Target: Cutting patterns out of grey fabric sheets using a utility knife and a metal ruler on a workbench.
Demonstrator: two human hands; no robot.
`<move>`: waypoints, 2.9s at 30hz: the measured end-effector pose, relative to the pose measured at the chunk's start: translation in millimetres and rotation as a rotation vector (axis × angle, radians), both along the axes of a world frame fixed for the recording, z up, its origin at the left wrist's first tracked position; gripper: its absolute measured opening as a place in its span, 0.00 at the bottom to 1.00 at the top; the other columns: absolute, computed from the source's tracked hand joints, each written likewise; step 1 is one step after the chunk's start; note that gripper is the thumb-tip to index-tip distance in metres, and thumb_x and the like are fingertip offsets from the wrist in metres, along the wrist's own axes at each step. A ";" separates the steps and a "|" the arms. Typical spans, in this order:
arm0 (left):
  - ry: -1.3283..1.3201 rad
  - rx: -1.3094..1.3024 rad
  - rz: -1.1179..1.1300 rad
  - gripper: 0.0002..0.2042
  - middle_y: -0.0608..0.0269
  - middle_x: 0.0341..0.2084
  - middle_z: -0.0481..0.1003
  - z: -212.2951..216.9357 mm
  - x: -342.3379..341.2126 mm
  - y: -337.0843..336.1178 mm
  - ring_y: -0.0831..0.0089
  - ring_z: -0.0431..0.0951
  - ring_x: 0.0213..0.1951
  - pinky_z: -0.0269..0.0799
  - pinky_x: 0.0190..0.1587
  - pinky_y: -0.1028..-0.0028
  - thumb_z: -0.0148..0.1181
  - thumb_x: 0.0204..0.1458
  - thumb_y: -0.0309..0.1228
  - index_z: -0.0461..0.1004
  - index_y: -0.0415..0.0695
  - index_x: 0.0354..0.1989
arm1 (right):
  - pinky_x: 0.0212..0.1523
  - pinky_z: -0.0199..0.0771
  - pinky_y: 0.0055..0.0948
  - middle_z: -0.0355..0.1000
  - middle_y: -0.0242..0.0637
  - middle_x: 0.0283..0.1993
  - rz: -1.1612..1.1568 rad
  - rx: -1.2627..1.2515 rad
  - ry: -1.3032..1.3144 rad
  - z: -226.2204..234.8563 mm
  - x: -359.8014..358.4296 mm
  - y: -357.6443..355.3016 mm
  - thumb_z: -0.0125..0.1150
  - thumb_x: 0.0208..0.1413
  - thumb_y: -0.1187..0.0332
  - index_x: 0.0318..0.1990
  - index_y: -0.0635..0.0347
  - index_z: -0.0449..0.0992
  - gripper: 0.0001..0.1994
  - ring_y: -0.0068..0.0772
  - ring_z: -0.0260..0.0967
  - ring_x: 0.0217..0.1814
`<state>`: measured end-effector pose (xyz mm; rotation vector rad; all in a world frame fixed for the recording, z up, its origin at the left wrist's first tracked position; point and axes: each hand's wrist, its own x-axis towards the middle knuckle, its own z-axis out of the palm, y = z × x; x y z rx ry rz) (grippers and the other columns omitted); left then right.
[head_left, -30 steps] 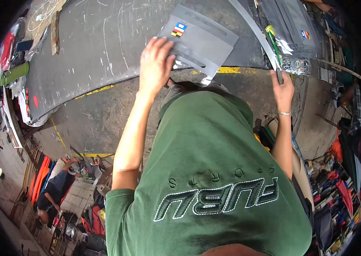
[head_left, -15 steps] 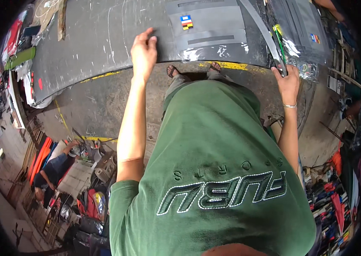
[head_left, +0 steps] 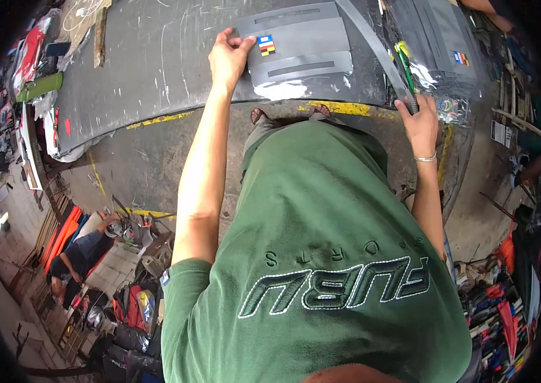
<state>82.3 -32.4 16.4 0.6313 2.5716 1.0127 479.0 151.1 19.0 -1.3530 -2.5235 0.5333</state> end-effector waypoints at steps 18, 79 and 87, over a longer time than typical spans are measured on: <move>-0.894 0.568 0.216 0.11 0.55 0.38 0.75 -6.2 -26.7 -56.9 0.65 0.80 0.33 0.88 0.43 0.54 0.62 0.61 0.21 0.63 0.43 0.42 | 0.54 0.74 0.42 0.74 0.47 0.49 0.125 0.060 0.215 -4.0 -130.6 -9.4 0.70 0.56 0.65 0.61 0.57 0.76 0.24 0.52 0.73 0.52; -1.050 0.818 -0.277 0.35 0.66 0.51 0.73 28.5 -76.2 -69.6 0.80 0.70 0.33 0.71 0.41 0.75 0.60 0.66 0.45 0.55 0.43 0.75 | 0.35 0.77 0.23 0.82 0.32 0.38 0.280 -0.504 0.562 62.5 -267.3 -148.8 0.61 0.66 0.73 0.53 0.56 0.82 0.11 0.16 0.78 0.35; -0.596 0.789 -0.529 0.57 0.52 0.72 0.58 72.6 -35.5 -61.9 0.59 0.64 0.69 0.63 0.70 0.58 0.79 0.45 0.28 0.39 0.42 0.78 | 0.32 0.81 0.23 0.82 0.38 0.37 0.208 -0.967 0.762 105.0 -269.2 -128.8 0.57 0.68 0.72 0.59 0.58 0.73 0.14 0.23 0.80 0.33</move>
